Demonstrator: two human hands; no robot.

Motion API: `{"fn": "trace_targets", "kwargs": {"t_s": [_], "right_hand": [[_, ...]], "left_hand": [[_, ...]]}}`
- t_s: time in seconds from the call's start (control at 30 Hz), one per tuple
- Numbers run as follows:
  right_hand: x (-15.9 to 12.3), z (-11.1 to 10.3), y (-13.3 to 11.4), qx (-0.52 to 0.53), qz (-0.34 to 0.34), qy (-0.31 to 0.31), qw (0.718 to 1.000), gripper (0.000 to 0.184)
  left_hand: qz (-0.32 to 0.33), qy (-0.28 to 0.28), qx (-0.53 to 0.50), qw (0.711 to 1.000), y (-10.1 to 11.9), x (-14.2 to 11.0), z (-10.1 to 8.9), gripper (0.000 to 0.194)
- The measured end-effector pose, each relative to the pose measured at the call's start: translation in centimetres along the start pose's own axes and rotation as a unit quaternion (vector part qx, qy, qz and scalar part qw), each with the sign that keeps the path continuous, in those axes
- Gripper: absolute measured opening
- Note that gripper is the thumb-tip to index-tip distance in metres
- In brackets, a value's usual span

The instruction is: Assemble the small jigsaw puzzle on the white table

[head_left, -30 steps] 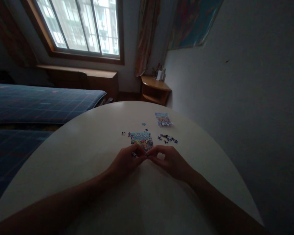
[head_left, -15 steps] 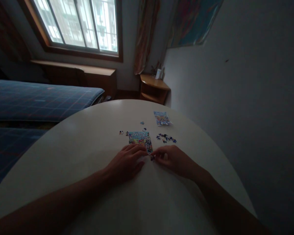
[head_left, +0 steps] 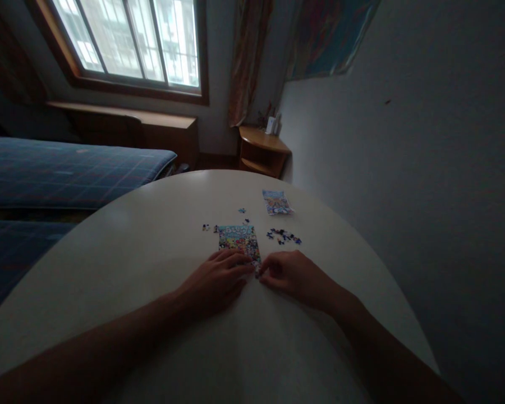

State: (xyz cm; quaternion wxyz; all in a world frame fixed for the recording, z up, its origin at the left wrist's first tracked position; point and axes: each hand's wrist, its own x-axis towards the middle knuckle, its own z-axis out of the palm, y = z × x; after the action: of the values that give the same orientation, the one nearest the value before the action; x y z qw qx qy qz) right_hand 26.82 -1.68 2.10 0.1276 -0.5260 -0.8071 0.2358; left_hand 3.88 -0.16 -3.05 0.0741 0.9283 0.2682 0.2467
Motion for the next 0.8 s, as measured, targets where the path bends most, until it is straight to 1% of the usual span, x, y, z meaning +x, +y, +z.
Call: {"fn": "trace_targets", "kwargs": {"t_s": [0.1,0.23,0.4,0.53,0.8], "right_hand": [[-0.02,0.39,0.37,0.021,0.015,-0.008,1.0,0.011],[0.0,0.61,0.43,0.03,0.005,-0.011,0.999,0.01],[0.27,0.49,-0.06,0.003,-0.001,0.018,1.0,0.009],[0.52,0.47,-0.13,-0.021,-0.006,0.028,0.999,0.01],[0.63,0.37,0.56,-0.051,-0.052,0.035,0.997,0.013]], "left_hand": [[0.002,-0.009,-0.006,1.0,0.04,-0.01,-0.12,0.033],[0.004,-0.013,-0.007,1.0,0.02,-0.02,-0.14,0.034],[0.003,-0.01,-0.014,1.0,-0.07,-0.03,-0.1,0.037],[0.017,-0.006,0.0,1.0,-0.15,-0.07,-0.09,0.038],[0.011,-0.009,0.01,1.0,-0.29,-0.31,0.29,0.038]]}}
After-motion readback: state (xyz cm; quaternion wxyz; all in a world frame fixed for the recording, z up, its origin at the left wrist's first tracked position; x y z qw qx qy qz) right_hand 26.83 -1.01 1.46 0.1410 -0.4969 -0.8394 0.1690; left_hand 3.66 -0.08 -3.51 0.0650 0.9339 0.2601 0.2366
